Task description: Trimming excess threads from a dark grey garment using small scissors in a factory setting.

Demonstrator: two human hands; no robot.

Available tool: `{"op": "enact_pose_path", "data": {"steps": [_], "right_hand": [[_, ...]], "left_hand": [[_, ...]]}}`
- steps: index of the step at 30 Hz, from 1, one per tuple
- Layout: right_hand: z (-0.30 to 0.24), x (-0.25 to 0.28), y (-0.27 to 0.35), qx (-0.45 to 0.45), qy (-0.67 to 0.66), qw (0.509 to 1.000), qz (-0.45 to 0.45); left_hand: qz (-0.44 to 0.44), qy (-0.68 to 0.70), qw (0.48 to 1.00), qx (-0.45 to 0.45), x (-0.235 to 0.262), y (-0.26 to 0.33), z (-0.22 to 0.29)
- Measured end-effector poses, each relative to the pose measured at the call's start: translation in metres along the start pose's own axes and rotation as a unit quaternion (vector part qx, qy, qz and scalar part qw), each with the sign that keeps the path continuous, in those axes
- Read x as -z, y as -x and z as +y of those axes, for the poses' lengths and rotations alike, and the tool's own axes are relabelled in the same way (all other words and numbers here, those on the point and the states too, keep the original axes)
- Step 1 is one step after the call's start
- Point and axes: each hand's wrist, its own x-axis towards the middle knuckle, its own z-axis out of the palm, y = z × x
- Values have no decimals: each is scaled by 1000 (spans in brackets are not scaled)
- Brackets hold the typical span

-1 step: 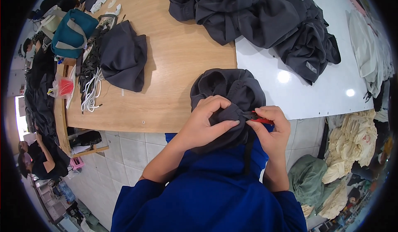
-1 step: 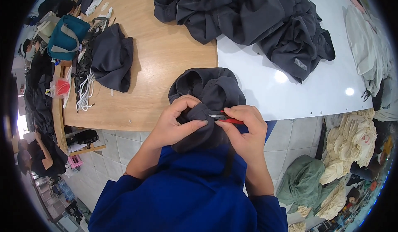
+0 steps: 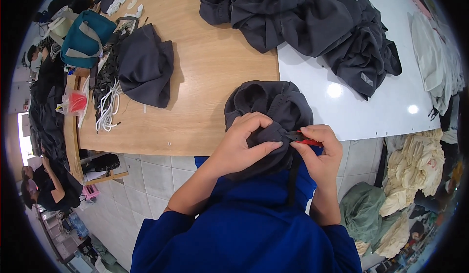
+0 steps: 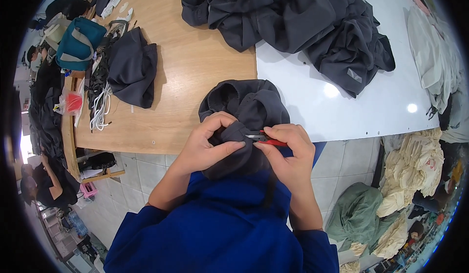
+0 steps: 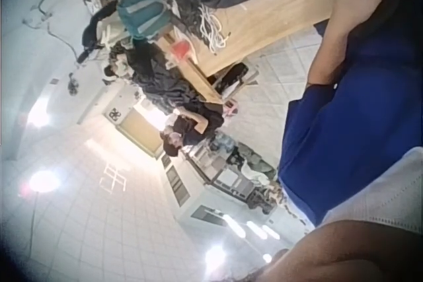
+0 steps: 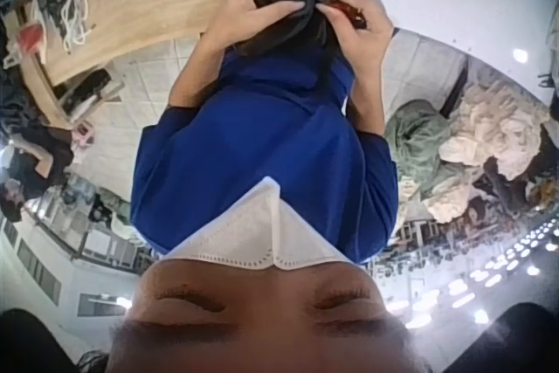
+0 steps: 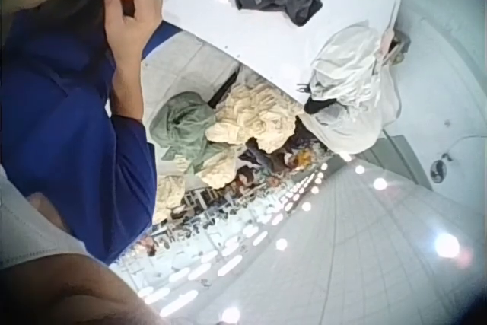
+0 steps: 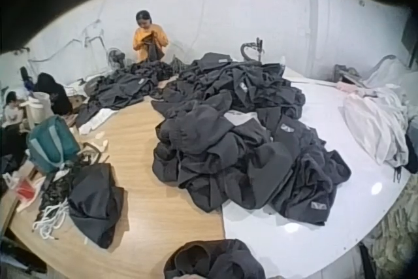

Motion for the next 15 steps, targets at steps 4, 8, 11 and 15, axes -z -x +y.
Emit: {"op": "enact_pose_path", "data": {"steps": [4,8,11,15], "right_hand": [[-1,3,1,8,2,999,-51],[-22,-4,-3,-63,-65,995,-51],[-8,-10,-1,-29,2,996,-87],[1,-17,3,61,-31,997,-32]], "left_hand": [[0,-25,1000,-19,0,-1,-1],[-11,-47,999,-25,-2,-2,-1],[-19,-42,998,-33,-3,-2,-3],[-21,-57,998,-24,-2,-1,0]]}}
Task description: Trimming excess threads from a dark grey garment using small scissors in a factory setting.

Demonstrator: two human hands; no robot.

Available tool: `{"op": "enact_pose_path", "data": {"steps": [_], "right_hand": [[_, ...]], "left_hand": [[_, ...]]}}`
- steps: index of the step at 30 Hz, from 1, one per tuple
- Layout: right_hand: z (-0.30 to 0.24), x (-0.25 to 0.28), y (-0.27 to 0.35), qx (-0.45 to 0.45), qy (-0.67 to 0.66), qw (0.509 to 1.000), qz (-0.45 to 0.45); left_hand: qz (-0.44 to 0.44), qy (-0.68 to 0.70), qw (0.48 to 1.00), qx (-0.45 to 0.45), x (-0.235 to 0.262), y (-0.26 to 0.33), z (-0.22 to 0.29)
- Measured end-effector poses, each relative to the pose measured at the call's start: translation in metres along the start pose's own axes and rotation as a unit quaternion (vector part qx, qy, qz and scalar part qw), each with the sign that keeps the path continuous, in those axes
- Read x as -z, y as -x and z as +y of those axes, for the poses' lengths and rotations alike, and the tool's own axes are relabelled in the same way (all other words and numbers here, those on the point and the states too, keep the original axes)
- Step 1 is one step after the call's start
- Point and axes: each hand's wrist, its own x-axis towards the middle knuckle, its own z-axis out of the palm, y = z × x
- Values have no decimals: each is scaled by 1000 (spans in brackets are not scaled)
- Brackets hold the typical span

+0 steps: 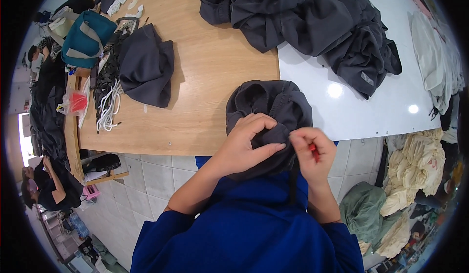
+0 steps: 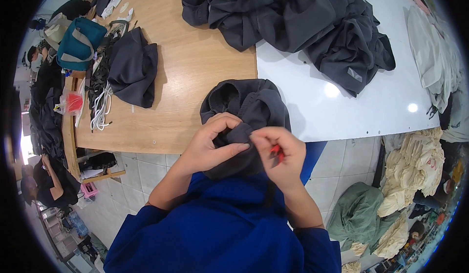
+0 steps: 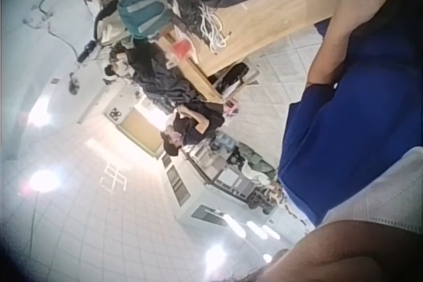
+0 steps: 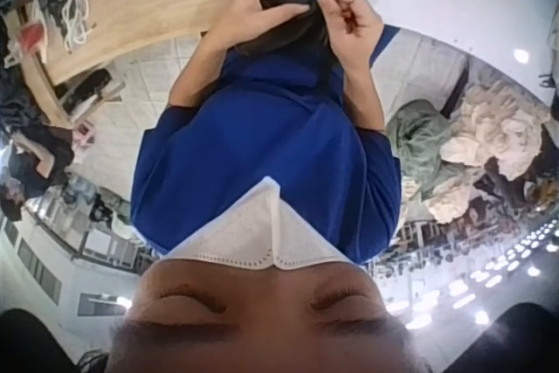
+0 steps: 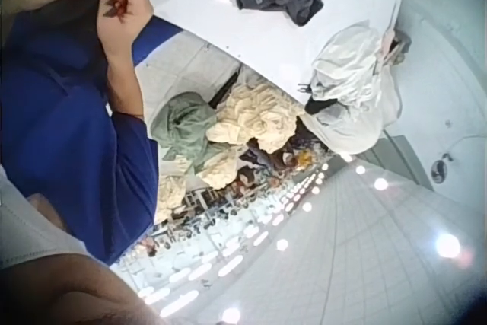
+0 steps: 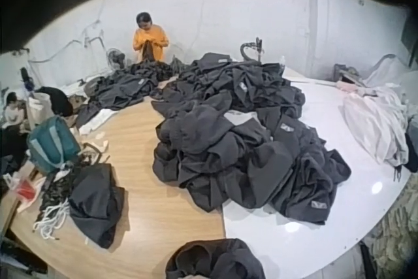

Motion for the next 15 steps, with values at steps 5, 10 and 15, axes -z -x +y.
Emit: {"op": "enact_pose_path", "data": {"steps": [5,10,15], "right_hand": [[3,10,0,-184,-167,965,86],[3,9,-4,-184,-202,961,36],[8,18,-2,-141,-88,986,16]], "left_hand": [[3,15,1000,8,2,0,-2],[10,25,1000,9,1,-2,-4],[23,48,998,16,2,-2,-5]]}}
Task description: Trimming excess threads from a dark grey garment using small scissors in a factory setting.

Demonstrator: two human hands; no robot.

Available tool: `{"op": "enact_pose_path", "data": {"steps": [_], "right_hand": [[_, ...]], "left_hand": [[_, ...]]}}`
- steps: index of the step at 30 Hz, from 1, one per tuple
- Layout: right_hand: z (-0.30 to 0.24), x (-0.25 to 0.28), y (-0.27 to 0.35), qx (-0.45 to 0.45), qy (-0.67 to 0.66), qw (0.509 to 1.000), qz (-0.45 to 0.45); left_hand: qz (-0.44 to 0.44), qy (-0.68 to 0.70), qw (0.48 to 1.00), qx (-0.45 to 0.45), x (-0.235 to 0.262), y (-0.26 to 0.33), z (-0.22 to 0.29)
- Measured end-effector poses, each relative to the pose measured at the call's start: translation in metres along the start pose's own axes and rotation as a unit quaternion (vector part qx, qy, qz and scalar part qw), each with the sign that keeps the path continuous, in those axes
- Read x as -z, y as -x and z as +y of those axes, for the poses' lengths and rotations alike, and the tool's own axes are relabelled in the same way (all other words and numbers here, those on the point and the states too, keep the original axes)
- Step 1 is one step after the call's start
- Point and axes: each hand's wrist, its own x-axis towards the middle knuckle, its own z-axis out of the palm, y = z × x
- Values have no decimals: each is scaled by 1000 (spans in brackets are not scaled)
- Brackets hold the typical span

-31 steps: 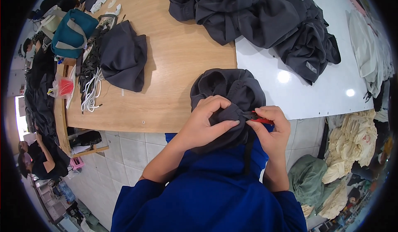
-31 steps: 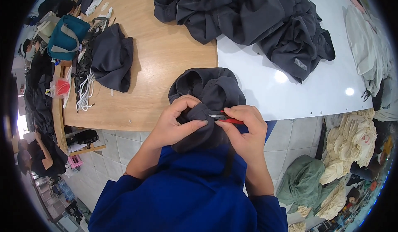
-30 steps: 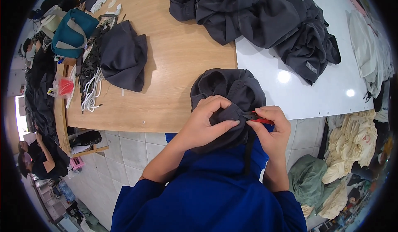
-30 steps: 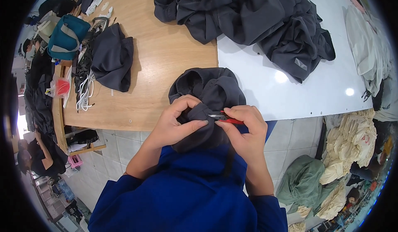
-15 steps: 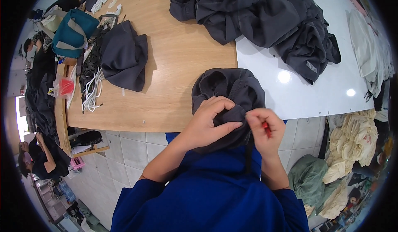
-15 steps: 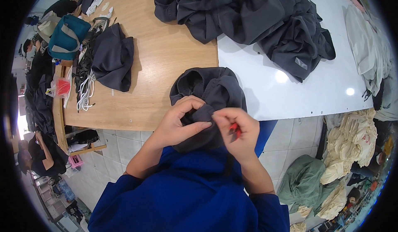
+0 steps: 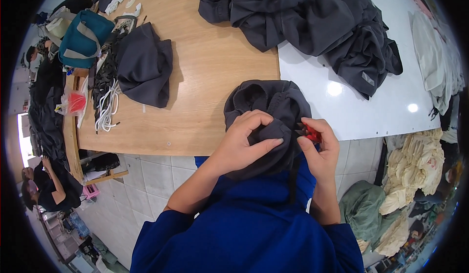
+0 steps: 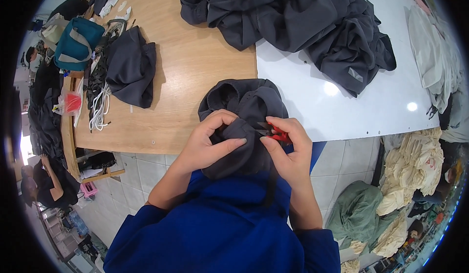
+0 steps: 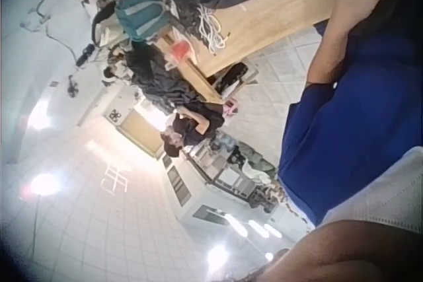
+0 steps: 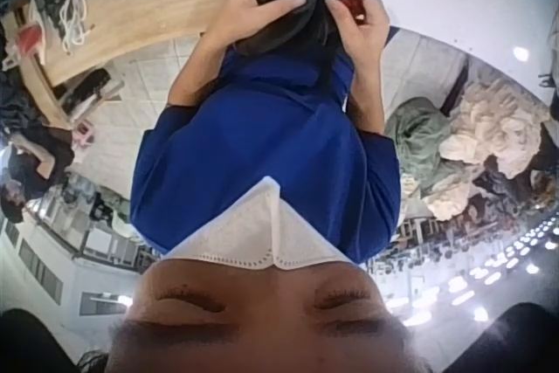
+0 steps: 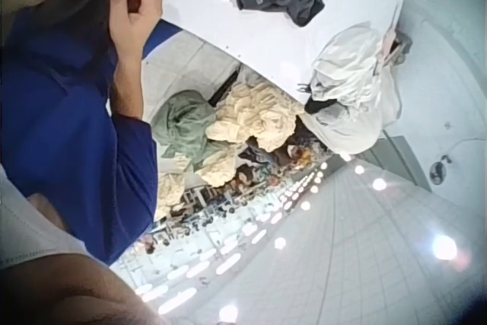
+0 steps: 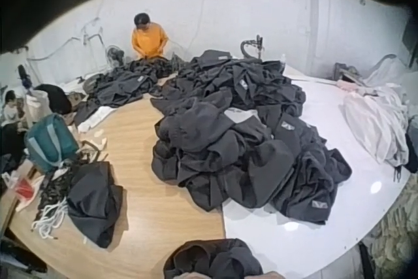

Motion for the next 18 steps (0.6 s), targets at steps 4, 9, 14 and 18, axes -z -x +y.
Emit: {"op": "enact_pose_path", "data": {"steps": [4,9,14,18], "right_hand": [[0,8,-2,41,126,990,-38],[-4,5,-5,52,147,988,-20],[-2,7,-6,103,195,974,-52],[-3,5,-6,101,183,976,-54]], "left_hand": [[7,23,1000,7,0,0,-1],[0,6,1000,6,1,-2,0],[-6,-1,1000,-2,1,-1,1],[-7,-7,1000,1,1,0,2]]}}
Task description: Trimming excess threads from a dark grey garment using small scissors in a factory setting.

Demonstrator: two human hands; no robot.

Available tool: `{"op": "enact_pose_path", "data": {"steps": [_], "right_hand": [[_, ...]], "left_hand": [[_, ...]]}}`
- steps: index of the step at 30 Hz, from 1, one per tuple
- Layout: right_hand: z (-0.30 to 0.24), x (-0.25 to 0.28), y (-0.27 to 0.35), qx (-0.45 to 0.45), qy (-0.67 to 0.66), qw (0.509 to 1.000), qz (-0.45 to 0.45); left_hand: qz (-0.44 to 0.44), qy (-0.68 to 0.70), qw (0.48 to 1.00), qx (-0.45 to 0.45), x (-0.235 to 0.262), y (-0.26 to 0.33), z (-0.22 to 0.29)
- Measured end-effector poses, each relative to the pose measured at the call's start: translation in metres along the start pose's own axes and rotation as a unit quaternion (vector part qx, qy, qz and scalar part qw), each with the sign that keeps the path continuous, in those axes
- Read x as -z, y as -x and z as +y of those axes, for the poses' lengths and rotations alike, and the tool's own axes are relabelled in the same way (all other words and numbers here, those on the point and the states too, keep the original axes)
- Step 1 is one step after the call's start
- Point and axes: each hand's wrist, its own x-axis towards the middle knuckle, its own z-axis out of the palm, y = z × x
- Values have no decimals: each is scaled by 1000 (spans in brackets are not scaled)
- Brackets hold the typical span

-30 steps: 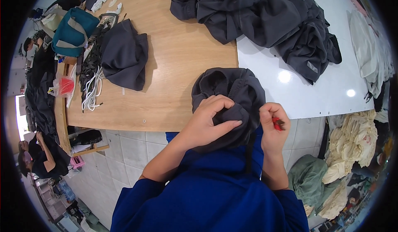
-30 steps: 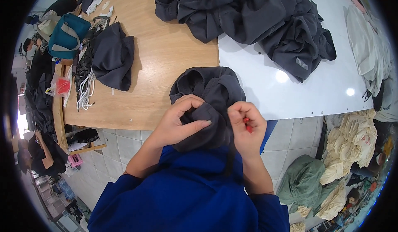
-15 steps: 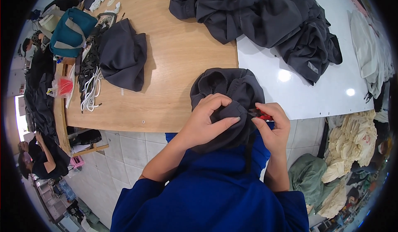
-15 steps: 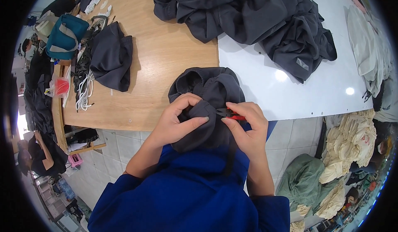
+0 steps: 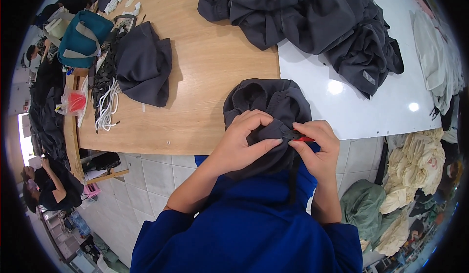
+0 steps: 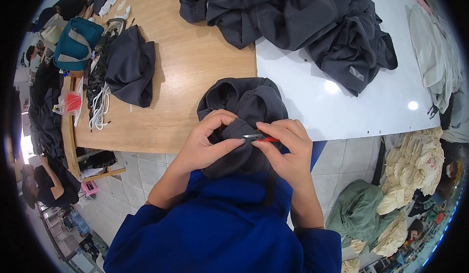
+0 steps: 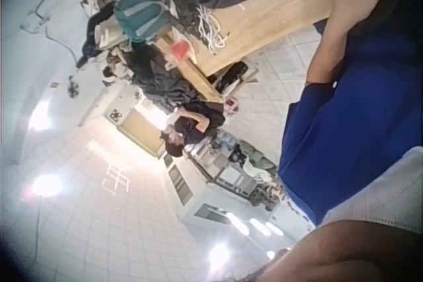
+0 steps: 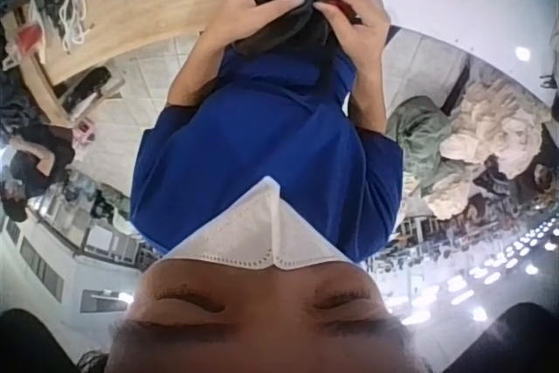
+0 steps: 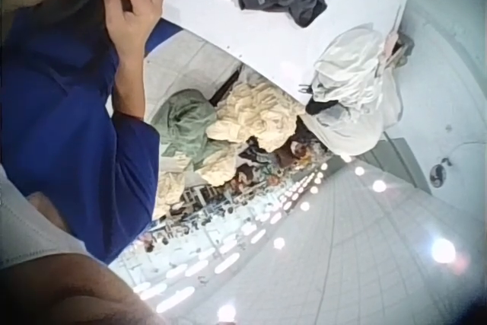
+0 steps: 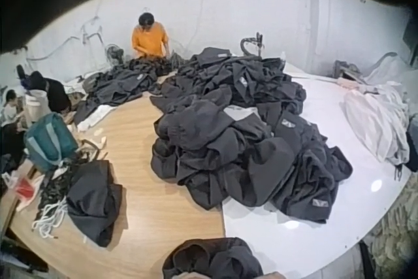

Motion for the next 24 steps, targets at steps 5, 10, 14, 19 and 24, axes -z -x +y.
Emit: {"op": "enact_pose_path", "data": {"steps": [5,10,14,19,24], "right_hand": [[-3,-3,-1,-9,-3,1000,26],[-9,-12,-3,-80,-130,986,67],[-9,-12,-8,-200,-163,965,-55],[15,-30,-2,-253,-204,943,-67],[11,-40,9,-276,-431,851,121]], "left_hand": [[4,-4,1000,-3,-1,1,1],[-9,-41,999,-19,1,1,-2],[-1,-92,995,-47,-2,1,-3],[85,-129,987,-35,-8,12,-14],[154,-56,986,-10,-11,40,-27]]}}
